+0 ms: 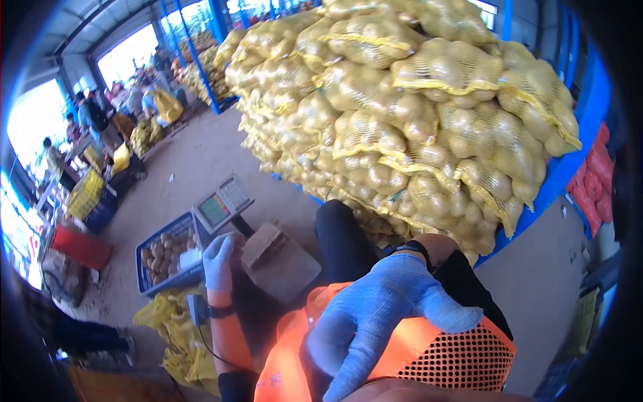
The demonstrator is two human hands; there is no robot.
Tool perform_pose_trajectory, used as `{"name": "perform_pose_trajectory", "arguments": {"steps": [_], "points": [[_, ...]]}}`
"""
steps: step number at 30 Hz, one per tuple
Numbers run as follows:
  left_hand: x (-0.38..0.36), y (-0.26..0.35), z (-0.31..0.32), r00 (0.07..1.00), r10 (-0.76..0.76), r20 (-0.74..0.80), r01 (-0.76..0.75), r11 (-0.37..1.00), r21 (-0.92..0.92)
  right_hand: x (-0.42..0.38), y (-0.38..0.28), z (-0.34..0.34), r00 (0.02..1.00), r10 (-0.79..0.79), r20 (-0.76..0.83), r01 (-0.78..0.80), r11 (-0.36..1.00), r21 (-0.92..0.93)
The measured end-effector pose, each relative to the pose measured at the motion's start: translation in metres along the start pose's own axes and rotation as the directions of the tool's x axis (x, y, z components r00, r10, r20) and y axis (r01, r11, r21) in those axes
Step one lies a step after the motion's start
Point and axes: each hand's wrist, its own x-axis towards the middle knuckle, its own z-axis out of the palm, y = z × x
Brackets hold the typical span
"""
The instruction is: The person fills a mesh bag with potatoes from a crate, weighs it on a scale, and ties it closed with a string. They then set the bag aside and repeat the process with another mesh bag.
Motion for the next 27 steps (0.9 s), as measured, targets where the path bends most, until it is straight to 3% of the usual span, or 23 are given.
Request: {"name": "perform_pose_trajectory", "arguments": {"steps": [1, 4, 5, 7, 9, 11, 14, 15, 16, 17, 18, 19, 20, 22, 23, 25, 26, 27], "points": [[-0.015, 0.000, -0.013, 0.997, -0.006, -0.074, 0.003, 0.999, -0.038, -0.001, 0.004, -0.005, 1.000, -0.005, 0.007, 0.005, 0.997, 0.083], [-0.056, -0.023, -0.059, 0.922, -0.062, -0.383, 0.016, 0.993, -0.121, -0.008, 0.027, -0.010, 0.996, 0.089, -0.009, -0.087, 0.991, 0.105], [-0.072, -0.034, -0.074, 0.875, -0.098, -0.475, 0.024, 0.987, -0.160, -0.001, 0.030, -0.015, 0.983, 0.182, 0.040, -0.186, 0.956, 0.225], [-0.108, -0.062, -0.098, 0.740, -0.214, -0.638, 0.073, 0.968, -0.240, 0.000, 0.047, -0.022, 0.976, 0.194, 0.096, -0.212, 0.949, 0.232], [-0.152, -0.125, -0.136, 0.635, -0.259, -0.728, 0.115, 0.963, -0.242, 0.006, 0.061, -0.028, 0.948, 0.272, 0.165, -0.309, 0.910, 0.276], [-0.196, -0.160, -0.148, 0.508, -0.398, -0.764, 0.203, 0.917, -0.342, 0.009, 0.079, -0.035, 0.906, 0.297, 0.302, -0.388, 0.868, 0.310], [-0.257, -0.216, -0.169, 0.315, -0.503, -0.805, 0.379, 0.844, -0.379, 0.010, 0.102, -0.044, 0.889, 0.318, 0.329, -0.436, 0.806, 0.400], [-0.270, -0.234, -0.174, 0.298, -0.510, -0.807, 0.380, 0.839, -0.389, 0.008, 0.105, -0.049, 0.876, 0.338, 0.344, -0.463, 0.788, 0.406], [-0.283, -0.254, -0.181, 0.191, -0.277, -0.942, 0.474, 0.866, -0.159, 0.008, 0.112, -0.053, 0.867, 0.358, 0.346, -0.484, 0.769, 0.418], [-0.295, -0.264, -0.188, 0.115, -0.008, -0.993, 0.586, 0.808, 0.062, 0.002, 0.115, -0.055, 0.867, 0.357, 0.348, -0.486, 0.761, 0.430], [-0.299, -0.254, -0.198, -0.040, 0.030, -0.999, 0.800, 0.600, -0.014, -0.010, 0.117, -0.055, 0.887, 0.396, 0.238, -0.462, 0.779, 0.425], [-0.299, -0.244, -0.208, -0.148, 0.155, -0.977, 0.834, 0.550, -0.039, -0.021, 0.118, -0.058, 0.896, 0.427, 0.125, -0.438, 0.799, 0.411], [-0.296, -0.236, -0.220, -0.238, 0.281, -0.930, 0.861, 0.503, -0.068, -0.028, 0.119, -0.062, 0.895, 0.428, 0.124, -0.438, 0.797, 0.415], [-0.289, -0.217, -0.255, -0.345, 0.349, -0.871, 0.886, 0.426, -0.180, -0.041, 0.120, -0.071, 0.795, 0.606, -0.020, -0.571, 0.760, 0.312], [-0.288, -0.209, -0.269, -0.342, 0.341, -0.875, 0.886, 0.429, -0.179, -0.049, 0.122, -0.073, 0.791, 0.612, -0.023, -0.577, 0.757, 0.307], [-0.288, -0.196, -0.299, -0.075, 0.089, -0.993, 0.882, 0.470, -0.025, -0.066, 0.128, -0.072, 0.693, 0.673, -0.259, -0.592, 0.736, 0.328], [-0.298, -0.216, -0.324, -0.053, 0.083, -0.995, 0.879, 0.477, -0.007, -0.071, 0.129, -0.069, 0.687, 0.672, -0.277, -0.596, 0.739, 0.313], [-0.307, -0.256, -0.354, 0.108, 0.076, -0.991, 0.895, 0.426, 0.130, -0.075, 0.127, -0.064, 0.551, 0.723, -0.417, -0.633, 0.687, 0.356]]}}
